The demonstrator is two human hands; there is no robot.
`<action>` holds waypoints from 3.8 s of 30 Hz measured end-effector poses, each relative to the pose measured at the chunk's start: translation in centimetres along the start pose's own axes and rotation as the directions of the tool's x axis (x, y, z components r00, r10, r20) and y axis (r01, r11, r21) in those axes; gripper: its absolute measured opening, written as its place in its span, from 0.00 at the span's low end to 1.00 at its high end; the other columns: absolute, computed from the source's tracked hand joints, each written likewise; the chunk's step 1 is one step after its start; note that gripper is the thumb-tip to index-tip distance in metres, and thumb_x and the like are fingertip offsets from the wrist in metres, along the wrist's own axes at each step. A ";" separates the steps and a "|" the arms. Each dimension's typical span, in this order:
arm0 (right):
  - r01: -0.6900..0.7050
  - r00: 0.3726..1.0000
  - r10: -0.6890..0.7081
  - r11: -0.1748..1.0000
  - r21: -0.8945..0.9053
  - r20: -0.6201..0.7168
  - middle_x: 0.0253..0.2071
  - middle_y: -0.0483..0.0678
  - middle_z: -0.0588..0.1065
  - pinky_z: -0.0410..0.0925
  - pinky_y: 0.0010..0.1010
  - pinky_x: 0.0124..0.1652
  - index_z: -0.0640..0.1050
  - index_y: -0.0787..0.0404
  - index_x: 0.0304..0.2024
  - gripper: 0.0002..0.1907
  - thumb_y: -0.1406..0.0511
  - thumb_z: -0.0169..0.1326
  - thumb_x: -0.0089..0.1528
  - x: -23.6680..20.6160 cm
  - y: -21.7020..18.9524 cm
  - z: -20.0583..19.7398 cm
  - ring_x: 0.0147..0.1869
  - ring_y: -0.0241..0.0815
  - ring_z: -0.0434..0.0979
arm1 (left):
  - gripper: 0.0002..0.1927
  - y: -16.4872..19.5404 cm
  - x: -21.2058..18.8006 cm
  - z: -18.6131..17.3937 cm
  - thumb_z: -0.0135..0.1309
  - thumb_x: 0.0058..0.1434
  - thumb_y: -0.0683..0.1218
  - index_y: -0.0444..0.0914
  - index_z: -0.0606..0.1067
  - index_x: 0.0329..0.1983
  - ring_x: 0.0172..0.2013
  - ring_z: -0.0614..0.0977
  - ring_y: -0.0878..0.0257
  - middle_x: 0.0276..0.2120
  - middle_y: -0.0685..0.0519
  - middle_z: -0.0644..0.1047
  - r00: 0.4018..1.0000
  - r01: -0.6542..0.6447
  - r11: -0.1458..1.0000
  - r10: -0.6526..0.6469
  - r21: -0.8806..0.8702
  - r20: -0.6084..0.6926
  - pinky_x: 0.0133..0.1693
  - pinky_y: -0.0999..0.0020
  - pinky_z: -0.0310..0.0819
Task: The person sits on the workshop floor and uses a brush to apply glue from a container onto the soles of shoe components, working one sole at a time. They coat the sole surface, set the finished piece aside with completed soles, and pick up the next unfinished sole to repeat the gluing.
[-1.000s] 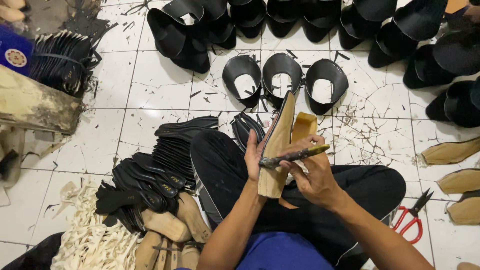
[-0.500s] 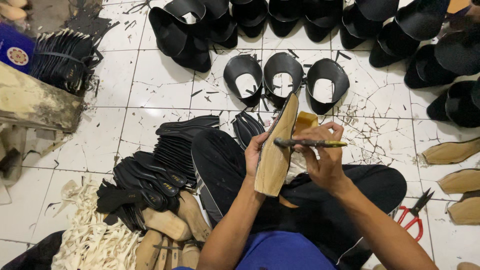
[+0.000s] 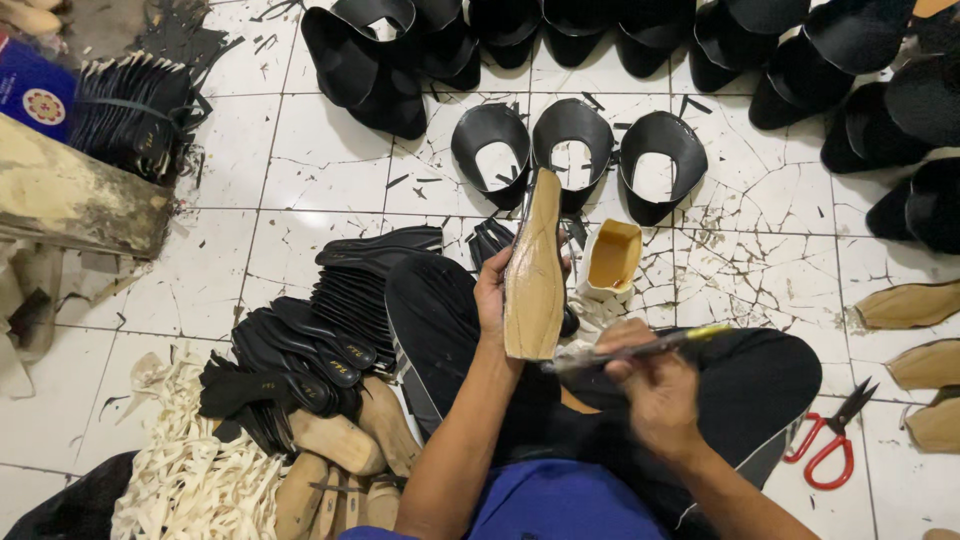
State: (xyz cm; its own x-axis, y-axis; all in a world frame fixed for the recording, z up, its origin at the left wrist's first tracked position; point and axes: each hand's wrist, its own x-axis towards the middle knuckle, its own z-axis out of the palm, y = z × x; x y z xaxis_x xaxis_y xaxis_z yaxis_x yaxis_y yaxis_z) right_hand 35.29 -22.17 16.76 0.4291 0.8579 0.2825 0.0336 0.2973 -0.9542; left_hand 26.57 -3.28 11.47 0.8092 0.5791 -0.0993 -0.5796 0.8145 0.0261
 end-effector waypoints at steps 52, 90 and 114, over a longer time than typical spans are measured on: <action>0.006 0.186 -0.083 0.997 -0.083 -0.979 0.47 0.44 0.78 0.65 0.24 0.47 0.78 0.65 0.51 0.09 0.65 0.58 0.72 -20.5 4.1 -45.3 0.45 0.32 0.73 | 0.36 -3.3 2.6 -4.8 0.44 0.76 0.57 0.29 0.57 0.78 0.64 0.72 0.46 0.69 0.35 0.65 0.971 0.004 0.783 0.145 0.621 -0.189 0.58 0.54 0.70; -0.036 0.961 -0.085 0.906 -0.421 -0.264 0.43 0.48 0.78 0.68 0.30 0.51 0.79 0.63 0.48 0.07 0.66 0.55 0.71 7.9 -2.4 -7.0 0.48 0.39 0.75 | 0.39 -2.6 -4.6 3.1 0.46 0.71 0.53 0.38 0.48 0.80 0.62 0.75 0.50 0.67 0.46 0.70 0.995 0.019 0.921 -0.055 0.390 0.081 0.65 0.51 0.69; 0.336 0.941 -0.233 0.720 -0.607 0.244 0.40 0.44 0.79 0.57 0.45 0.58 0.78 0.57 0.43 0.08 0.67 0.60 0.61 4.8 -2.7 -0.5 0.49 0.44 0.77 | 0.30 -2.6 -1.7 1.5 0.38 0.74 0.51 0.38 0.58 0.78 0.61 0.75 0.46 0.67 0.42 0.68 0.984 -0.017 0.983 -0.017 0.185 0.179 0.65 0.53 0.68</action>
State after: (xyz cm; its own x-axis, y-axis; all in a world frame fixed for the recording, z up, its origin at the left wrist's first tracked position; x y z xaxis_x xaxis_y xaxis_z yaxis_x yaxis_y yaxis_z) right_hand 37.70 -19.08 20.65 0.1756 0.8406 0.5124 0.7165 0.2478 -0.6521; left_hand 26.88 -6.35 13.08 0.8230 0.5623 0.0803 -0.5654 0.7973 0.2113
